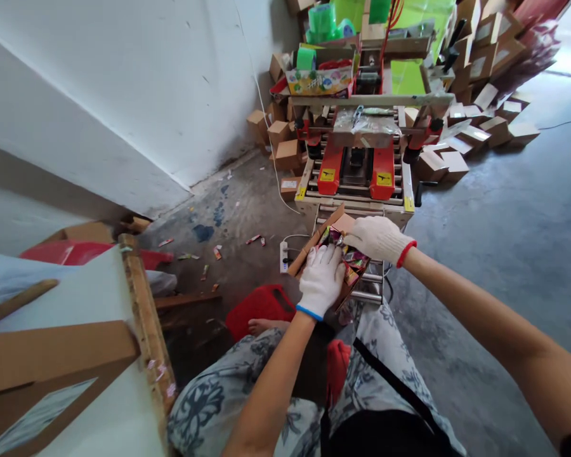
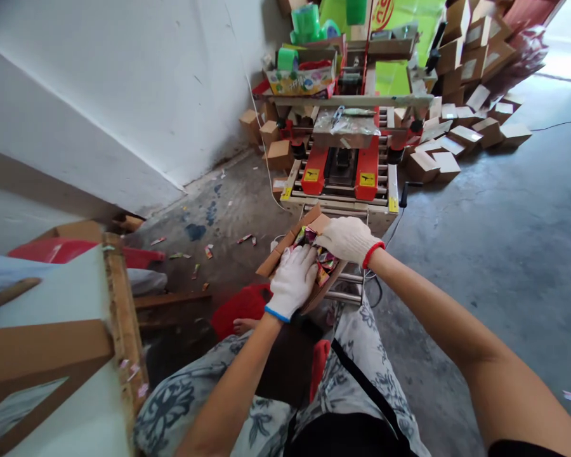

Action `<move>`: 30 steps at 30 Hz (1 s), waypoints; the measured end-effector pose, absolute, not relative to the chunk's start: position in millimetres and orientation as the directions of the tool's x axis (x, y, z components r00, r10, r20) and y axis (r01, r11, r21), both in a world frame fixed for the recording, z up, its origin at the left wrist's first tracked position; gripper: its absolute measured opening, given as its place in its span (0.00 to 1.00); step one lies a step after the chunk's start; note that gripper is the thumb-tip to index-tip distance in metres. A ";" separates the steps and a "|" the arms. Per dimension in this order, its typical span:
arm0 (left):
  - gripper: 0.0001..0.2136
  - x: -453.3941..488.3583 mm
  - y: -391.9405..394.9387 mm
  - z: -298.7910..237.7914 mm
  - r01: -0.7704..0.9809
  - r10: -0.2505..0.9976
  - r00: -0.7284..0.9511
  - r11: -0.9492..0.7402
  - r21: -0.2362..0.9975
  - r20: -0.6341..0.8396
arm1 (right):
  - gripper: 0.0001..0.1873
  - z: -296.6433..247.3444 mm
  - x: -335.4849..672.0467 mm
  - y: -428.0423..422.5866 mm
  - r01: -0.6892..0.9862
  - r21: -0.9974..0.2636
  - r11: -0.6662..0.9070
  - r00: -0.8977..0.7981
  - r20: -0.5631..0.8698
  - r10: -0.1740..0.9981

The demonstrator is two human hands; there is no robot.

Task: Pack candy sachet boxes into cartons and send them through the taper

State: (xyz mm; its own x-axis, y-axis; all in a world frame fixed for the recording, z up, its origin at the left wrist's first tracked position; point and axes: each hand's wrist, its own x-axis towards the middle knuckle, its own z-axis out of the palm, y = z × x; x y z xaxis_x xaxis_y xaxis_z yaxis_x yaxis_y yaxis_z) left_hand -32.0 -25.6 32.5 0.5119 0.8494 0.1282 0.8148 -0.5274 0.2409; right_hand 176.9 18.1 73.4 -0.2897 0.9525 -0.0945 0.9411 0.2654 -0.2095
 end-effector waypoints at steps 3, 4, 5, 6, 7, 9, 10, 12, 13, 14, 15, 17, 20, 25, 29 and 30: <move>0.24 -49.1 -17.8 37.5 0.748 0.827 0.560 -0.532 0.397 0.052 | 0.27 62.0 154.9 35.3 0.963 -0.234 0.132 -0.155 -0.083 0.985; 0.25 -53.0 -16.3 38.5 0.733 0.822 0.569 -0.525 0.433 0.033 | 0.26 57.5 147.1 41.7 0.967 -0.247 0.069 -0.092 -0.082 0.992; 0.26 -55.0 -15.9 38.6 0.733 0.825 0.564 -0.515 0.445 0.027 | 0.25 53.2 140.0 47.7 0.966 -0.258 0.015 -0.037 -0.080 0.996; 0.27 -54.8 -16.8 37.9 0.746 0.836 0.548 -0.508 0.430 0.037 | 0.24 49.7 134.3 52.7 0.963 -0.268 -0.026 0.007 -0.072 0.997; 0.29 -52.5 -18.7 36.4 0.770 0.849 0.524 -0.504 0.392 0.063 | 0.24 47.2 130.3 56.3 0.961 -0.273 -0.049 0.034 -0.059 0.998; 0.29 -43.7 -24.4 31.8 0.812 0.861 0.490 -0.507 0.290 0.133 | 0.23 45.3 127.7 58.8 0.958 -0.284 -0.033 0.030 -0.015 0.999; 0.27 -38.7 -27.3 29.4 0.823 0.859 0.487 -0.512 0.245 0.160 | 0.23 45.5 128.7 57.4 0.958 -0.287 -0.012 0.014 0.005 1.000; 0.25 -30.4 -30.9 26.0 0.843 0.864 0.469 -0.500 0.199 0.184 | 0.23 45.6 131.9 48.8 0.951 -0.309 0.018 0.005 0.075 0.997; 0.25 -27.9 -31.2 25.3 0.854 0.874 0.448 -0.480 0.199 0.188 | 0.23 44.3 133.0 41.6 0.938 -0.346 0.012 0.035 0.131 0.991; 0.25 -26.4 -30.6 25.1 0.865 0.887 0.420 -0.455 0.210 0.190 | 0.24 41.6 133.2 32.6 0.917 -0.400 -0.001 0.086 0.195 0.977; 0.26 -25.6 -29.1 25.6 0.875 0.900 0.390 -0.428 0.227 0.194 | 0.24 37.4 132.4 22.1 0.885 -0.466 -0.009 0.145 0.256 0.956; 0.25 -24.9 -23.6 27.7 0.889 0.922 0.332 -0.376 0.262 0.198 | 0.26 25.8 128.5 -0.9 0.814 -0.579 0.044 0.197 0.348 0.917; 0.21 -20.9 -12.0 33.2 0.915 0.949 0.269 -0.305 0.263 0.164 | 0.27 9.8 123.5 -26.8 0.768 -0.591 0.248 0.023 0.412 0.911; 0.18 -10.9 -11.4 40.4 0.950 0.983 0.147 -0.171 0.259 0.111 | 0.22 16.7 127.1 -23.5 0.818 -0.481 0.314 -0.201 0.273 0.941; 0.19 -27.7 -39.6 43.5 0.768 0.925 0.136 -0.325 0.552 0.355 | 0.19 36.5 124.0 -5.3 0.899 -0.384 0.211 -0.212 0.040 0.977; 0.19 -36.5 -43.4 46.7 0.713 0.886 0.133 -0.397 0.579 0.444 | 0.19 39.0 121.6 -0.3 0.907 -0.377 0.188 -0.201 0.005 0.980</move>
State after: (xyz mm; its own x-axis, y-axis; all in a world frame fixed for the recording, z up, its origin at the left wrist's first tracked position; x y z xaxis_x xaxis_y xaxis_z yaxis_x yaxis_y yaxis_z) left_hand -36.5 -43.4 46.7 0.1328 0.8861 0.4440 0.7127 -0.3967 0.5785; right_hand 121.6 -0.3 39.0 -0.2013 0.9795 0.0050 0.9070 0.1884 -0.3766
